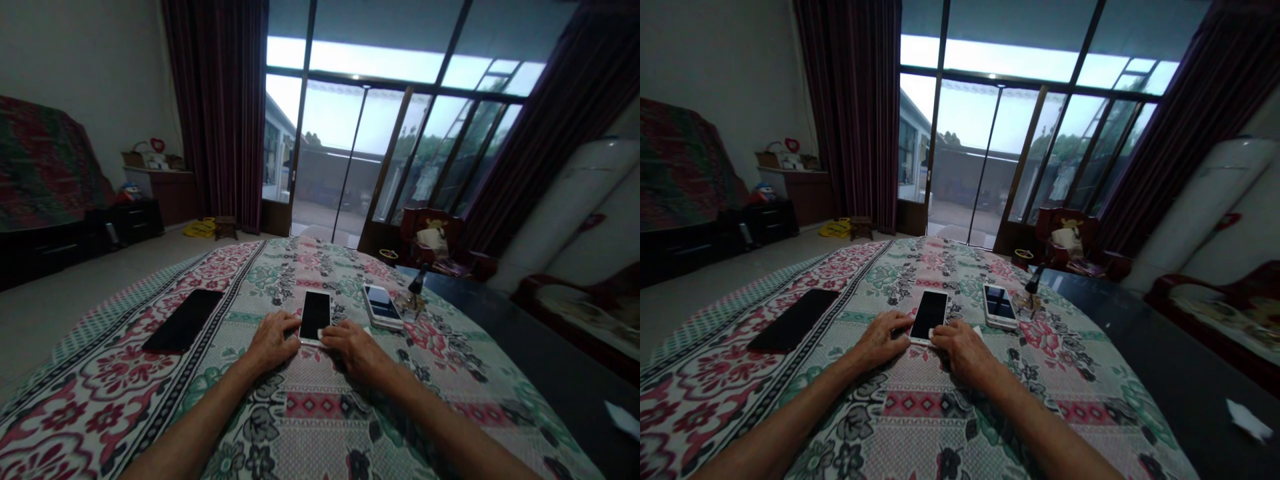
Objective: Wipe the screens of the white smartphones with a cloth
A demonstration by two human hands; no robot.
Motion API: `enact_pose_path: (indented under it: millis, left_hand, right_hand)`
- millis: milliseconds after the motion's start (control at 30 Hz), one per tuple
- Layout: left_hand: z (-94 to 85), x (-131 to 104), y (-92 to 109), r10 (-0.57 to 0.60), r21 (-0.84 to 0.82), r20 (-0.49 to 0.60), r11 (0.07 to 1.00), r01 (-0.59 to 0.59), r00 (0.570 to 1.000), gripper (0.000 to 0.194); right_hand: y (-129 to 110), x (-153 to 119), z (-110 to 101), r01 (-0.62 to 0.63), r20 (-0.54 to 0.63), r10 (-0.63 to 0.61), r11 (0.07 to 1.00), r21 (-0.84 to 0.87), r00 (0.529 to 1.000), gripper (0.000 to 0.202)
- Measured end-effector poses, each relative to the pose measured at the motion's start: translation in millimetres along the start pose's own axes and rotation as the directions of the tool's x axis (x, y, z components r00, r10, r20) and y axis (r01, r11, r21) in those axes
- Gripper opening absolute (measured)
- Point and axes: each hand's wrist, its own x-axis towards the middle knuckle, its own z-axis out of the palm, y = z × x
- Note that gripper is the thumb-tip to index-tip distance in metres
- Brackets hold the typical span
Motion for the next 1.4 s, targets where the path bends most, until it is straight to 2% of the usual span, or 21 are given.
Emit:
enact_pose_path:
  millis: [133, 267, 433, 533, 700, 800, 967, 1067, 1167, 1300, 1400]
  left_hand:
    - [-2.2, -1.4, 3.9, -0.012, -0.003, -0.017, 1.0, 0.012, 1.0, 0.038]
    - [-3.1, -1.1, 6.0, -0.02, -0.003, -0.022, 1.0, 0.02, 1.0, 0.035]
    - [-0.9, 0.4, 2.8, -0.021, 0.001, -0.027, 1.0, 0.021, 0.999, 0.032]
    - [0.6, 0.7, 0.3, -0.016, -0.009, -0.032, 1.0, 0.016, 0.999, 0.034]
    - [2.2, 0.7, -0.5, -0.018, -0.007, -0.04, 1.0, 0.018, 0.999, 0.029]
    - [2.0, 0.7, 0.3, -0.022, -0.006, -0.039, 1.0, 0.022, 0.999, 0.027]
    - [-0.4, 0.7, 1.5, -0.022, -0.01, -0.021, 1.0, 0.022, 1.0, 0.026]
    - [-1.7, 0.5, 2.0, -0.027, -0.019, -0.016, 0.999, 0.027, 1.0, 0.027]
    - [-2.4, 0.4, 2.7, -0.026, -0.031, -0.017, 0.999, 0.026, 1.0, 0.025]
    - [-3.3, 0.9, 3.5, -0.027, -0.024, -0.01, 0.999, 0.027, 1.0, 0.024]
    - [-3.5, 1.1, 3.6, -0.017, -0.013, -0.007, 1.0, 0.017, 1.0, 0.025]
  right_hand:
    - [0.3, 12.0, 3.4, -0.012, 0.018, 0.012, 1.0, -0.016, 1.0, 0.029]
    - [18.0, 42.2, 6.5, -0.073, 0.032, 0.075, 0.995, -0.062, 0.997, 0.036]
    - [37.7, 72.8, 6.4, -0.211, 0.035, 0.22, 0.963, -0.167, 0.975, 0.033]
    - [31.2, 68.6, 5.9, -0.147, 0.043, 0.157, 0.974, -0.172, 0.987, 0.027]
    - [-1.1, 34.6, 5.6, -0.007, 0.036, 0.012, 0.993, -0.119, 0.999, 0.018]
    - [-9.0, 27.6, 5.1, 0.026, 0.041, -0.021, 0.994, -0.108, 0.999, 0.015]
    - [17.4, 58.4, 8.0, -0.049, 0.061, 0.059, 0.988, -0.148, 0.996, 0.024]
    - [38.2, 84.0, 9.2, -0.131, 0.064, 0.146, 0.971, -0.198, 0.987, 0.026]
    - [49.5, 101.3, 8.3, -0.206, 0.054, 0.224, 0.95, -0.233, 0.973, 0.027]
    - [46.9, 101.8, 7.0, -0.234, 0.058, 0.255, 0.941, -0.245, 0.965, 0.027]
    - [34.4, 85.1, 7.4, -0.173, 0.062, 0.191, 0.959, -0.223, 0.98, 0.028]
